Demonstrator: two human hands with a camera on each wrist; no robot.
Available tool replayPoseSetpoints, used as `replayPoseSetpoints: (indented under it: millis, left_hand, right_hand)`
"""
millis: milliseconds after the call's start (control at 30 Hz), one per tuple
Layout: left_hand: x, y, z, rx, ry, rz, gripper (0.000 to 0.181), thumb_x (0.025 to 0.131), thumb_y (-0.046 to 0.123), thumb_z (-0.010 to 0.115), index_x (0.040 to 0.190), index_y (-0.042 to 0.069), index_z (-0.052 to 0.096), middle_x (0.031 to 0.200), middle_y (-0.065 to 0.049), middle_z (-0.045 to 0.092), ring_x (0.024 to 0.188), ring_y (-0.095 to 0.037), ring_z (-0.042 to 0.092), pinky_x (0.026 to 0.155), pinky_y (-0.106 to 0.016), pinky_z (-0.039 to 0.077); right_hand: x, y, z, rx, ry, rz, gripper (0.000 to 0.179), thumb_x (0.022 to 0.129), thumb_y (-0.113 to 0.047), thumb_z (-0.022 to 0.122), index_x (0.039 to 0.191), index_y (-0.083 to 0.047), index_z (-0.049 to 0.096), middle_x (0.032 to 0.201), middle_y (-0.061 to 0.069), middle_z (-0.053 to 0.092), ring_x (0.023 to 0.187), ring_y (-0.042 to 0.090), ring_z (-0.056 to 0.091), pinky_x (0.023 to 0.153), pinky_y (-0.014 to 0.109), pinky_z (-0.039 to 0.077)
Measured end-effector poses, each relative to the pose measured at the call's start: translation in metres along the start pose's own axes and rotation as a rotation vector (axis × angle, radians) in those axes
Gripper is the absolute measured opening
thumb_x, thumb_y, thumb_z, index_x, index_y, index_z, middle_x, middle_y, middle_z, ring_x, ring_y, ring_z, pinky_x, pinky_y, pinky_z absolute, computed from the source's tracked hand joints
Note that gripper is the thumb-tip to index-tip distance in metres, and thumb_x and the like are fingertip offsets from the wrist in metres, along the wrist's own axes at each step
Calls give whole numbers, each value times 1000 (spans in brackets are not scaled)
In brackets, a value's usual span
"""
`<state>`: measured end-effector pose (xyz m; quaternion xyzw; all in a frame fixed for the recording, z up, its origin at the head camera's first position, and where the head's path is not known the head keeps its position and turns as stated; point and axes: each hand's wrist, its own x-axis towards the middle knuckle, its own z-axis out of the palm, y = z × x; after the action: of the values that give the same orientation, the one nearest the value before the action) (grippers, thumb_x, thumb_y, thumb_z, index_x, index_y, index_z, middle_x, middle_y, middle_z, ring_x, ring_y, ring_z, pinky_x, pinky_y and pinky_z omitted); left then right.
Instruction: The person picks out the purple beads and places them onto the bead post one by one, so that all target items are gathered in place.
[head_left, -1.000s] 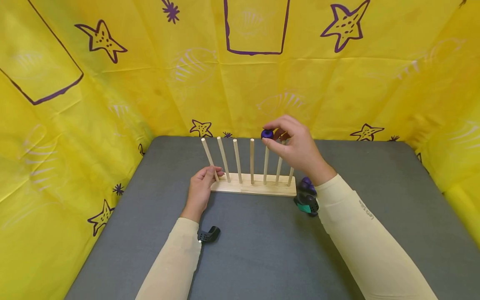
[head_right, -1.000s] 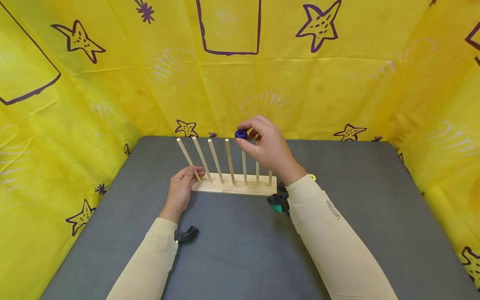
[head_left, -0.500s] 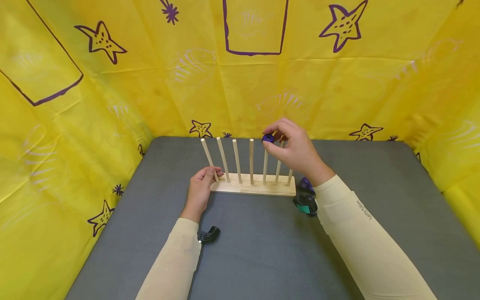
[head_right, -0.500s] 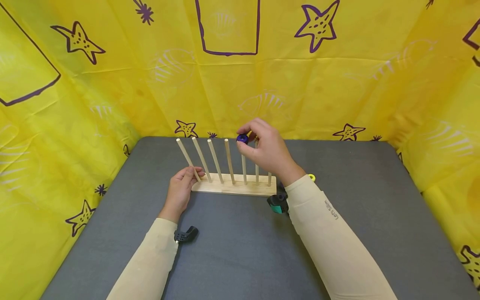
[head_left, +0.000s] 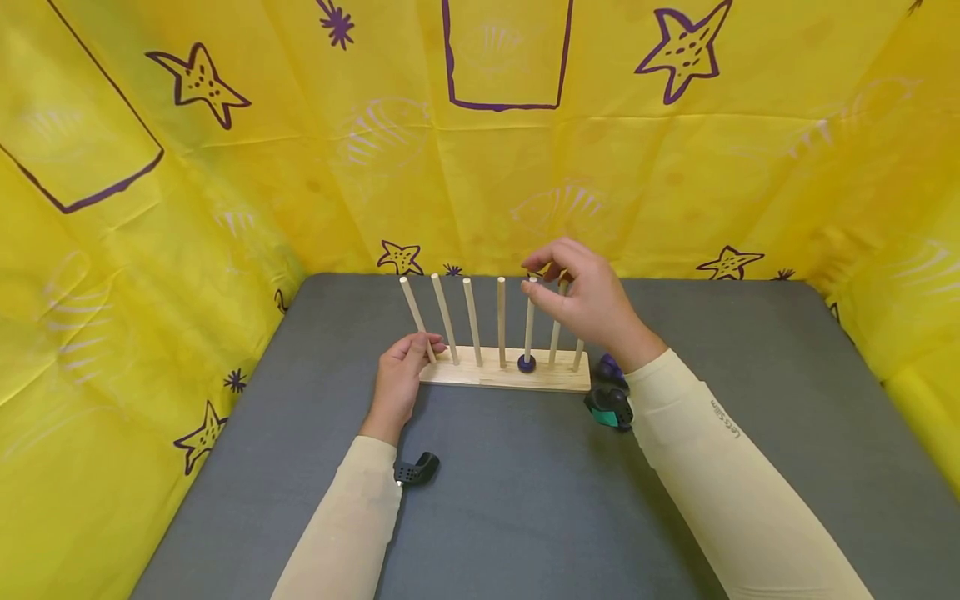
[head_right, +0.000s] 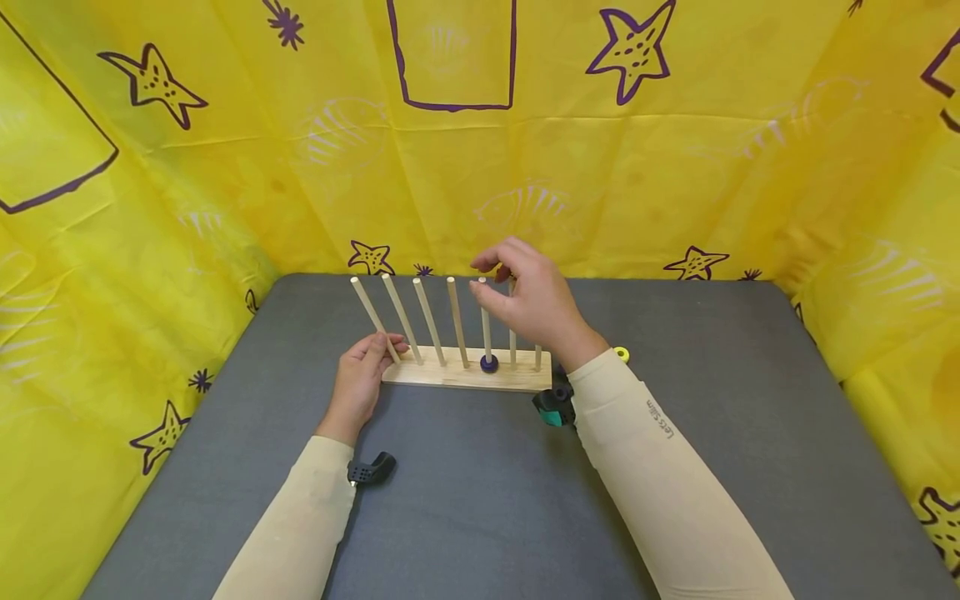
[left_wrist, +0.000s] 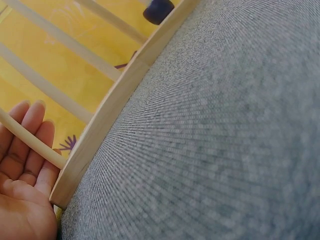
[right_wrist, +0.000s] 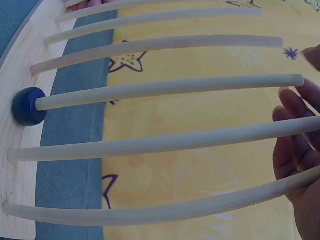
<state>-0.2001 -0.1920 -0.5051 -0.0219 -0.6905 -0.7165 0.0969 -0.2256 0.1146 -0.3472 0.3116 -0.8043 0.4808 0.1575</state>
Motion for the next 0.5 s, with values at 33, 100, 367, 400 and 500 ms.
replayPoseSetpoints:
  millis: [33,100,367,400,500]
  left_hand:
    - [0,0,0,1,0,-2,44,115,32,60,119,-10,73,110,-25,75,112,-30,72,105,-39,53]
    - [0,0,0,2,-1,-3,44,115,32,60,119,-10,73,111,-26,75,112,-30,72,105,-40,53]
    - [1,1,0,-32,-4,-3,48,116,33,58,120,-13,72,111,-28,73,115,-37,71,107,-43,52]
    - [1,1,0,-38,-3,3,48,116,33,58,120,-14,71,110,-28,73,115,-38,71,107,-44,52]
    - [1,2,1,-69,4,14,46,117,29,58,119,-16,70,108,-23,75,114,-38,72,105,-43,54]
  right_hand:
    - [0,1,0,11,-1,12,16,100,-12,80,114,-6,76,110,4,70,95,26,64,78,38,51]
    - [-1,1,-1,43,-7,46,17,103,-16,78,116,-6,76,111,2,70,96,22,64,82,38,52]
    - [-7,5,-6,247,-37,137,30,117,-23,55,126,3,69,118,17,69,104,28,62,92,41,51]
    - [-7,6,-7,271,-43,142,35,119,-25,50,128,3,68,120,20,68,106,30,62,93,39,50]
    - [-8,9,-10,320,-62,151,50,121,-35,37,133,5,65,121,21,67,109,36,61,92,41,46]
